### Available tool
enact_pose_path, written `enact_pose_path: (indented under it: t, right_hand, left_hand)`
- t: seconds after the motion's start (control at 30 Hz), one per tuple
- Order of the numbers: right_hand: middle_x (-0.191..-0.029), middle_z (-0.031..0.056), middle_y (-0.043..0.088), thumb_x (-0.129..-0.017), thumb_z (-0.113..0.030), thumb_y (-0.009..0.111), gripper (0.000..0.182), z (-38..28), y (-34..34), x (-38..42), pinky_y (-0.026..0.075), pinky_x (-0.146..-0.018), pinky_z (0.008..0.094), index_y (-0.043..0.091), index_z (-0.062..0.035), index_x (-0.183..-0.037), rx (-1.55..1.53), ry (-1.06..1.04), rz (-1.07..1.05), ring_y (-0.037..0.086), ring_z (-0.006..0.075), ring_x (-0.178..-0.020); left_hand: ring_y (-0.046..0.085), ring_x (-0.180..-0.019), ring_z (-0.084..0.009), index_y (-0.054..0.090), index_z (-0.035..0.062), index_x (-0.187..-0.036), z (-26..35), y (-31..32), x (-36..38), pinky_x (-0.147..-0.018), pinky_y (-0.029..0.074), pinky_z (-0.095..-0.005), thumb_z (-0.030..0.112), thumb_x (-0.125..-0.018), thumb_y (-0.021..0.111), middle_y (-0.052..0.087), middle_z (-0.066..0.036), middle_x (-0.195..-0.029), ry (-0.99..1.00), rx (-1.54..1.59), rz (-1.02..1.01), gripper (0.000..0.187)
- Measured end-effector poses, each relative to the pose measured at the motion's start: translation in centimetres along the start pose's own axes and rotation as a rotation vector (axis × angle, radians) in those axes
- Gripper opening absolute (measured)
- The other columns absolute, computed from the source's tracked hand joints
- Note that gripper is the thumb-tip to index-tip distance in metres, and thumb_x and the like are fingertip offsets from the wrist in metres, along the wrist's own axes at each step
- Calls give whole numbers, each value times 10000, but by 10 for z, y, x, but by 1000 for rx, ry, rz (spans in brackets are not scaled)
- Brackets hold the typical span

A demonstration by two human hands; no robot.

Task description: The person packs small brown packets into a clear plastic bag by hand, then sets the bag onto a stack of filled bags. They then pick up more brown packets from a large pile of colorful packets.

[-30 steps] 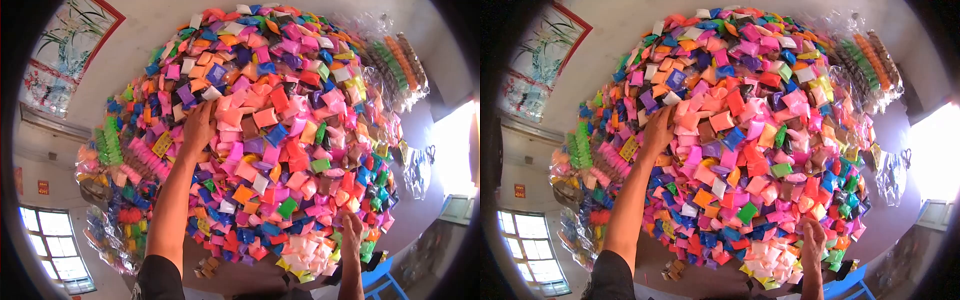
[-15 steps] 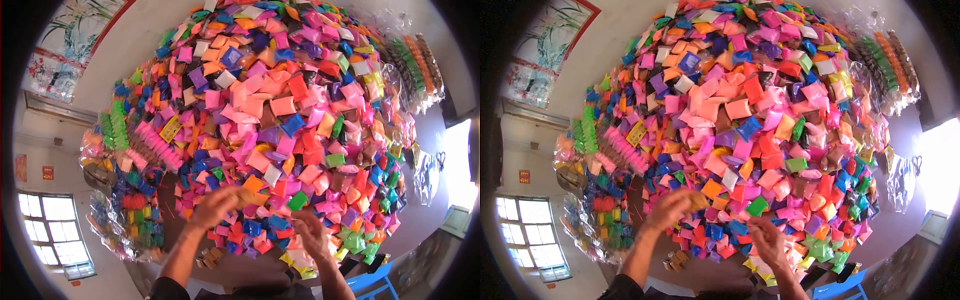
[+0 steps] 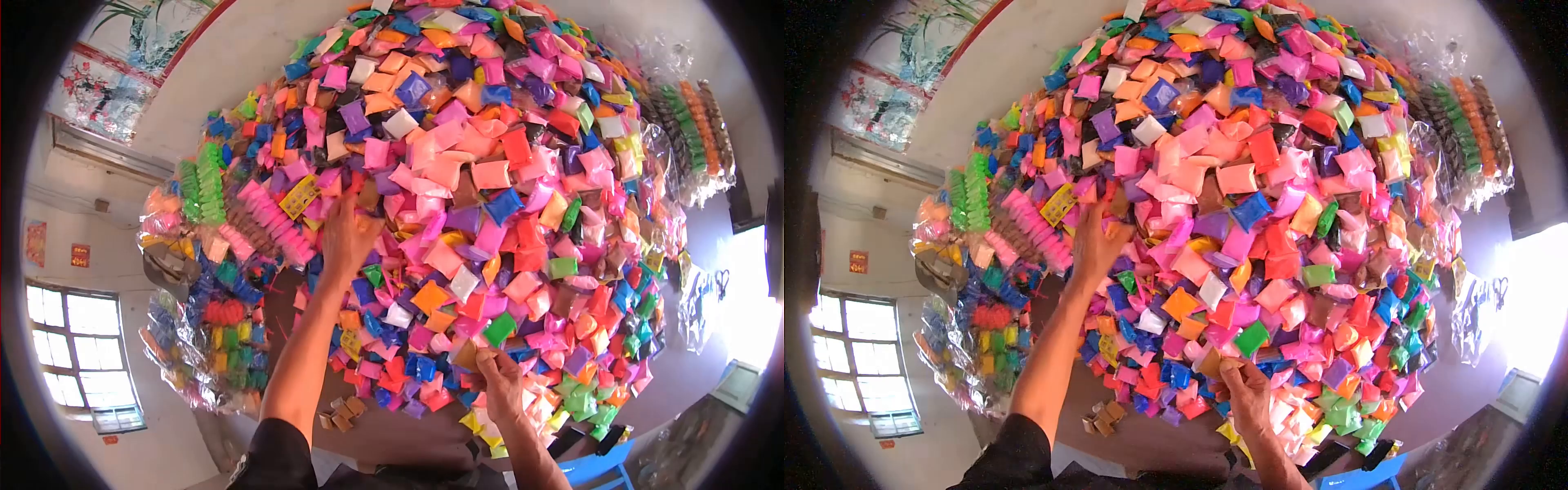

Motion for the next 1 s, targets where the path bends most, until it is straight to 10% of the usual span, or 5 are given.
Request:
enact_pose_path:
  t: [0.2, 0.33, 0.7, 1.0]
  right_hand:
    - [-955, 63, 757, -1034, -471, 681, 464, 8, -4, 0, 514, -616, 248, 691, -31, -1184, 3, 9, 42, 691, 111, -738]
    - [-1077, 86, 749, -1051, -475, 646, 496, 19, 1, -6, 538, -683, 261, 664, -25, -1257, -6, 46, 47, 721, 142, -891]
    - [-1172, 43, 730, -1082, -353, 633, 331, 46, 51, 18, 580, -772, 308, 645, -117, -1313, -282, 218, -154, 709, 149, -1025]
    - [-1084, -36, 726, -1038, -431, 691, 304, 111, 63, 63, 511, -752, 293, 721, -188, -1218, -229, 329, -80, 642, 98, -924]
  left_hand:
    - [723, -929, -386, 662, -8, -1276, -41, 22, -11, -829, 591, -457, 227, -954, 708, 744, -187, -1072, 16, 57, 32, 402]
    - [727, -875, -162, 671, 15, -1286, -29, -21, 51, -735, 611, -317, 294, -1092, 588, 739, -83, -1043, -777, 1069, -279, 350]
    - [723, -808, -136, 640, -26, -1301, 54, -77, 226, -704, 613, -272, 252, -1116, 555, 727, -82, -1014, -901, 1127, -472, 344]
    - [713, -1085, -191, 544, 16, -1412, 91, -101, 343, -879, 611, -336, 132, -1070, 610, 698, -108, -1244, -1035, 1402, -384, 366]
Point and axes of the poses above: each hand's wrist, its own x-axis away from the middle knuckle, its own y-axis out of the palm, z = x × y, the point moved 2 cm from there along -x, towards the middle knuckle
